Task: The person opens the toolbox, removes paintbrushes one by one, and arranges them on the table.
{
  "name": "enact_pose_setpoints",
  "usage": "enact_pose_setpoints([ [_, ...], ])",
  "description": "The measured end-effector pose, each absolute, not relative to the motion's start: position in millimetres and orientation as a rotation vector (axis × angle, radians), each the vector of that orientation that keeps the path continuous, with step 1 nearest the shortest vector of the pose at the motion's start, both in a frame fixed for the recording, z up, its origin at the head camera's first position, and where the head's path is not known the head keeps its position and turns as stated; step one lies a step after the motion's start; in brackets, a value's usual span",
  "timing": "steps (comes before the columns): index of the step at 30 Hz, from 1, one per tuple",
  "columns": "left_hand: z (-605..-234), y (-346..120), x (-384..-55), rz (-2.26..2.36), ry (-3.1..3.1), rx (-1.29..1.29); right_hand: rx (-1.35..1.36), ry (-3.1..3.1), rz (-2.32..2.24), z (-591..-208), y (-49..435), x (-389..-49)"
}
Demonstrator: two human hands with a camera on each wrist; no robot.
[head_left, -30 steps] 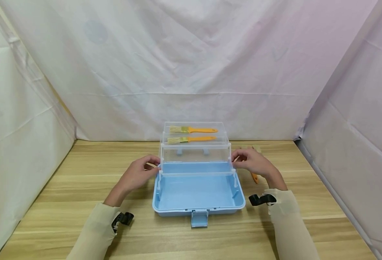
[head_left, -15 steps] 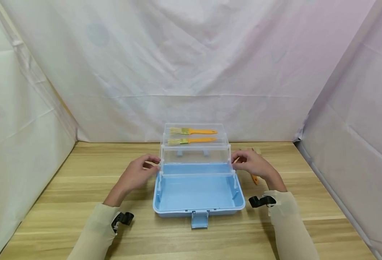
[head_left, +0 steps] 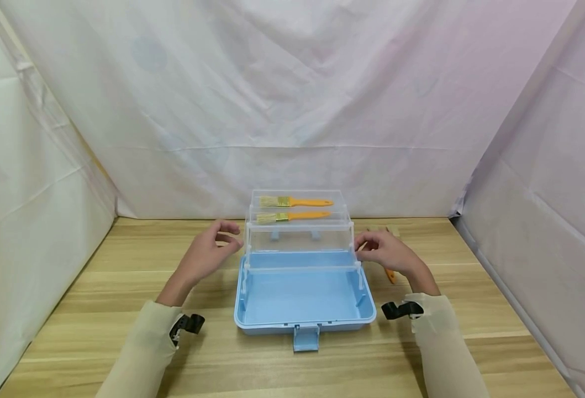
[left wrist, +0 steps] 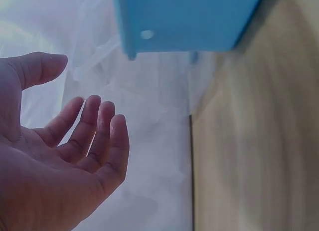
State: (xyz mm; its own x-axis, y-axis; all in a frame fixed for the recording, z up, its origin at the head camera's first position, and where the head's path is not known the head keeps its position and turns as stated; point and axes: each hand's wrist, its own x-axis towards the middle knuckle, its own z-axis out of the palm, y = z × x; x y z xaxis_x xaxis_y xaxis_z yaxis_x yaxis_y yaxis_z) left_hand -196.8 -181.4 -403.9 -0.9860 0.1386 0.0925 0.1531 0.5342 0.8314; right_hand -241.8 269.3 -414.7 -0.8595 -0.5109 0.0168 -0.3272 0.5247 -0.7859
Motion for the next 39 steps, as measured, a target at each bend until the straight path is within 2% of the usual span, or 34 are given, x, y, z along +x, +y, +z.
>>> enact_pose_setpoints([
  [16, -359, -160, -222, -1.271, -2.654, -0.478, -0.727, 2.548, -1.261, -417, 269, -242],
  [29, -344, -129, -249, -0.93, -2.824, -0.701, -0.713, 2.54, -1.285, -420, 269, -242],
  [39, -341, -116, -264, -0.643, -2.951, -0.708, -0.743, 2.539, -1.294, -420, 266, -242],
])
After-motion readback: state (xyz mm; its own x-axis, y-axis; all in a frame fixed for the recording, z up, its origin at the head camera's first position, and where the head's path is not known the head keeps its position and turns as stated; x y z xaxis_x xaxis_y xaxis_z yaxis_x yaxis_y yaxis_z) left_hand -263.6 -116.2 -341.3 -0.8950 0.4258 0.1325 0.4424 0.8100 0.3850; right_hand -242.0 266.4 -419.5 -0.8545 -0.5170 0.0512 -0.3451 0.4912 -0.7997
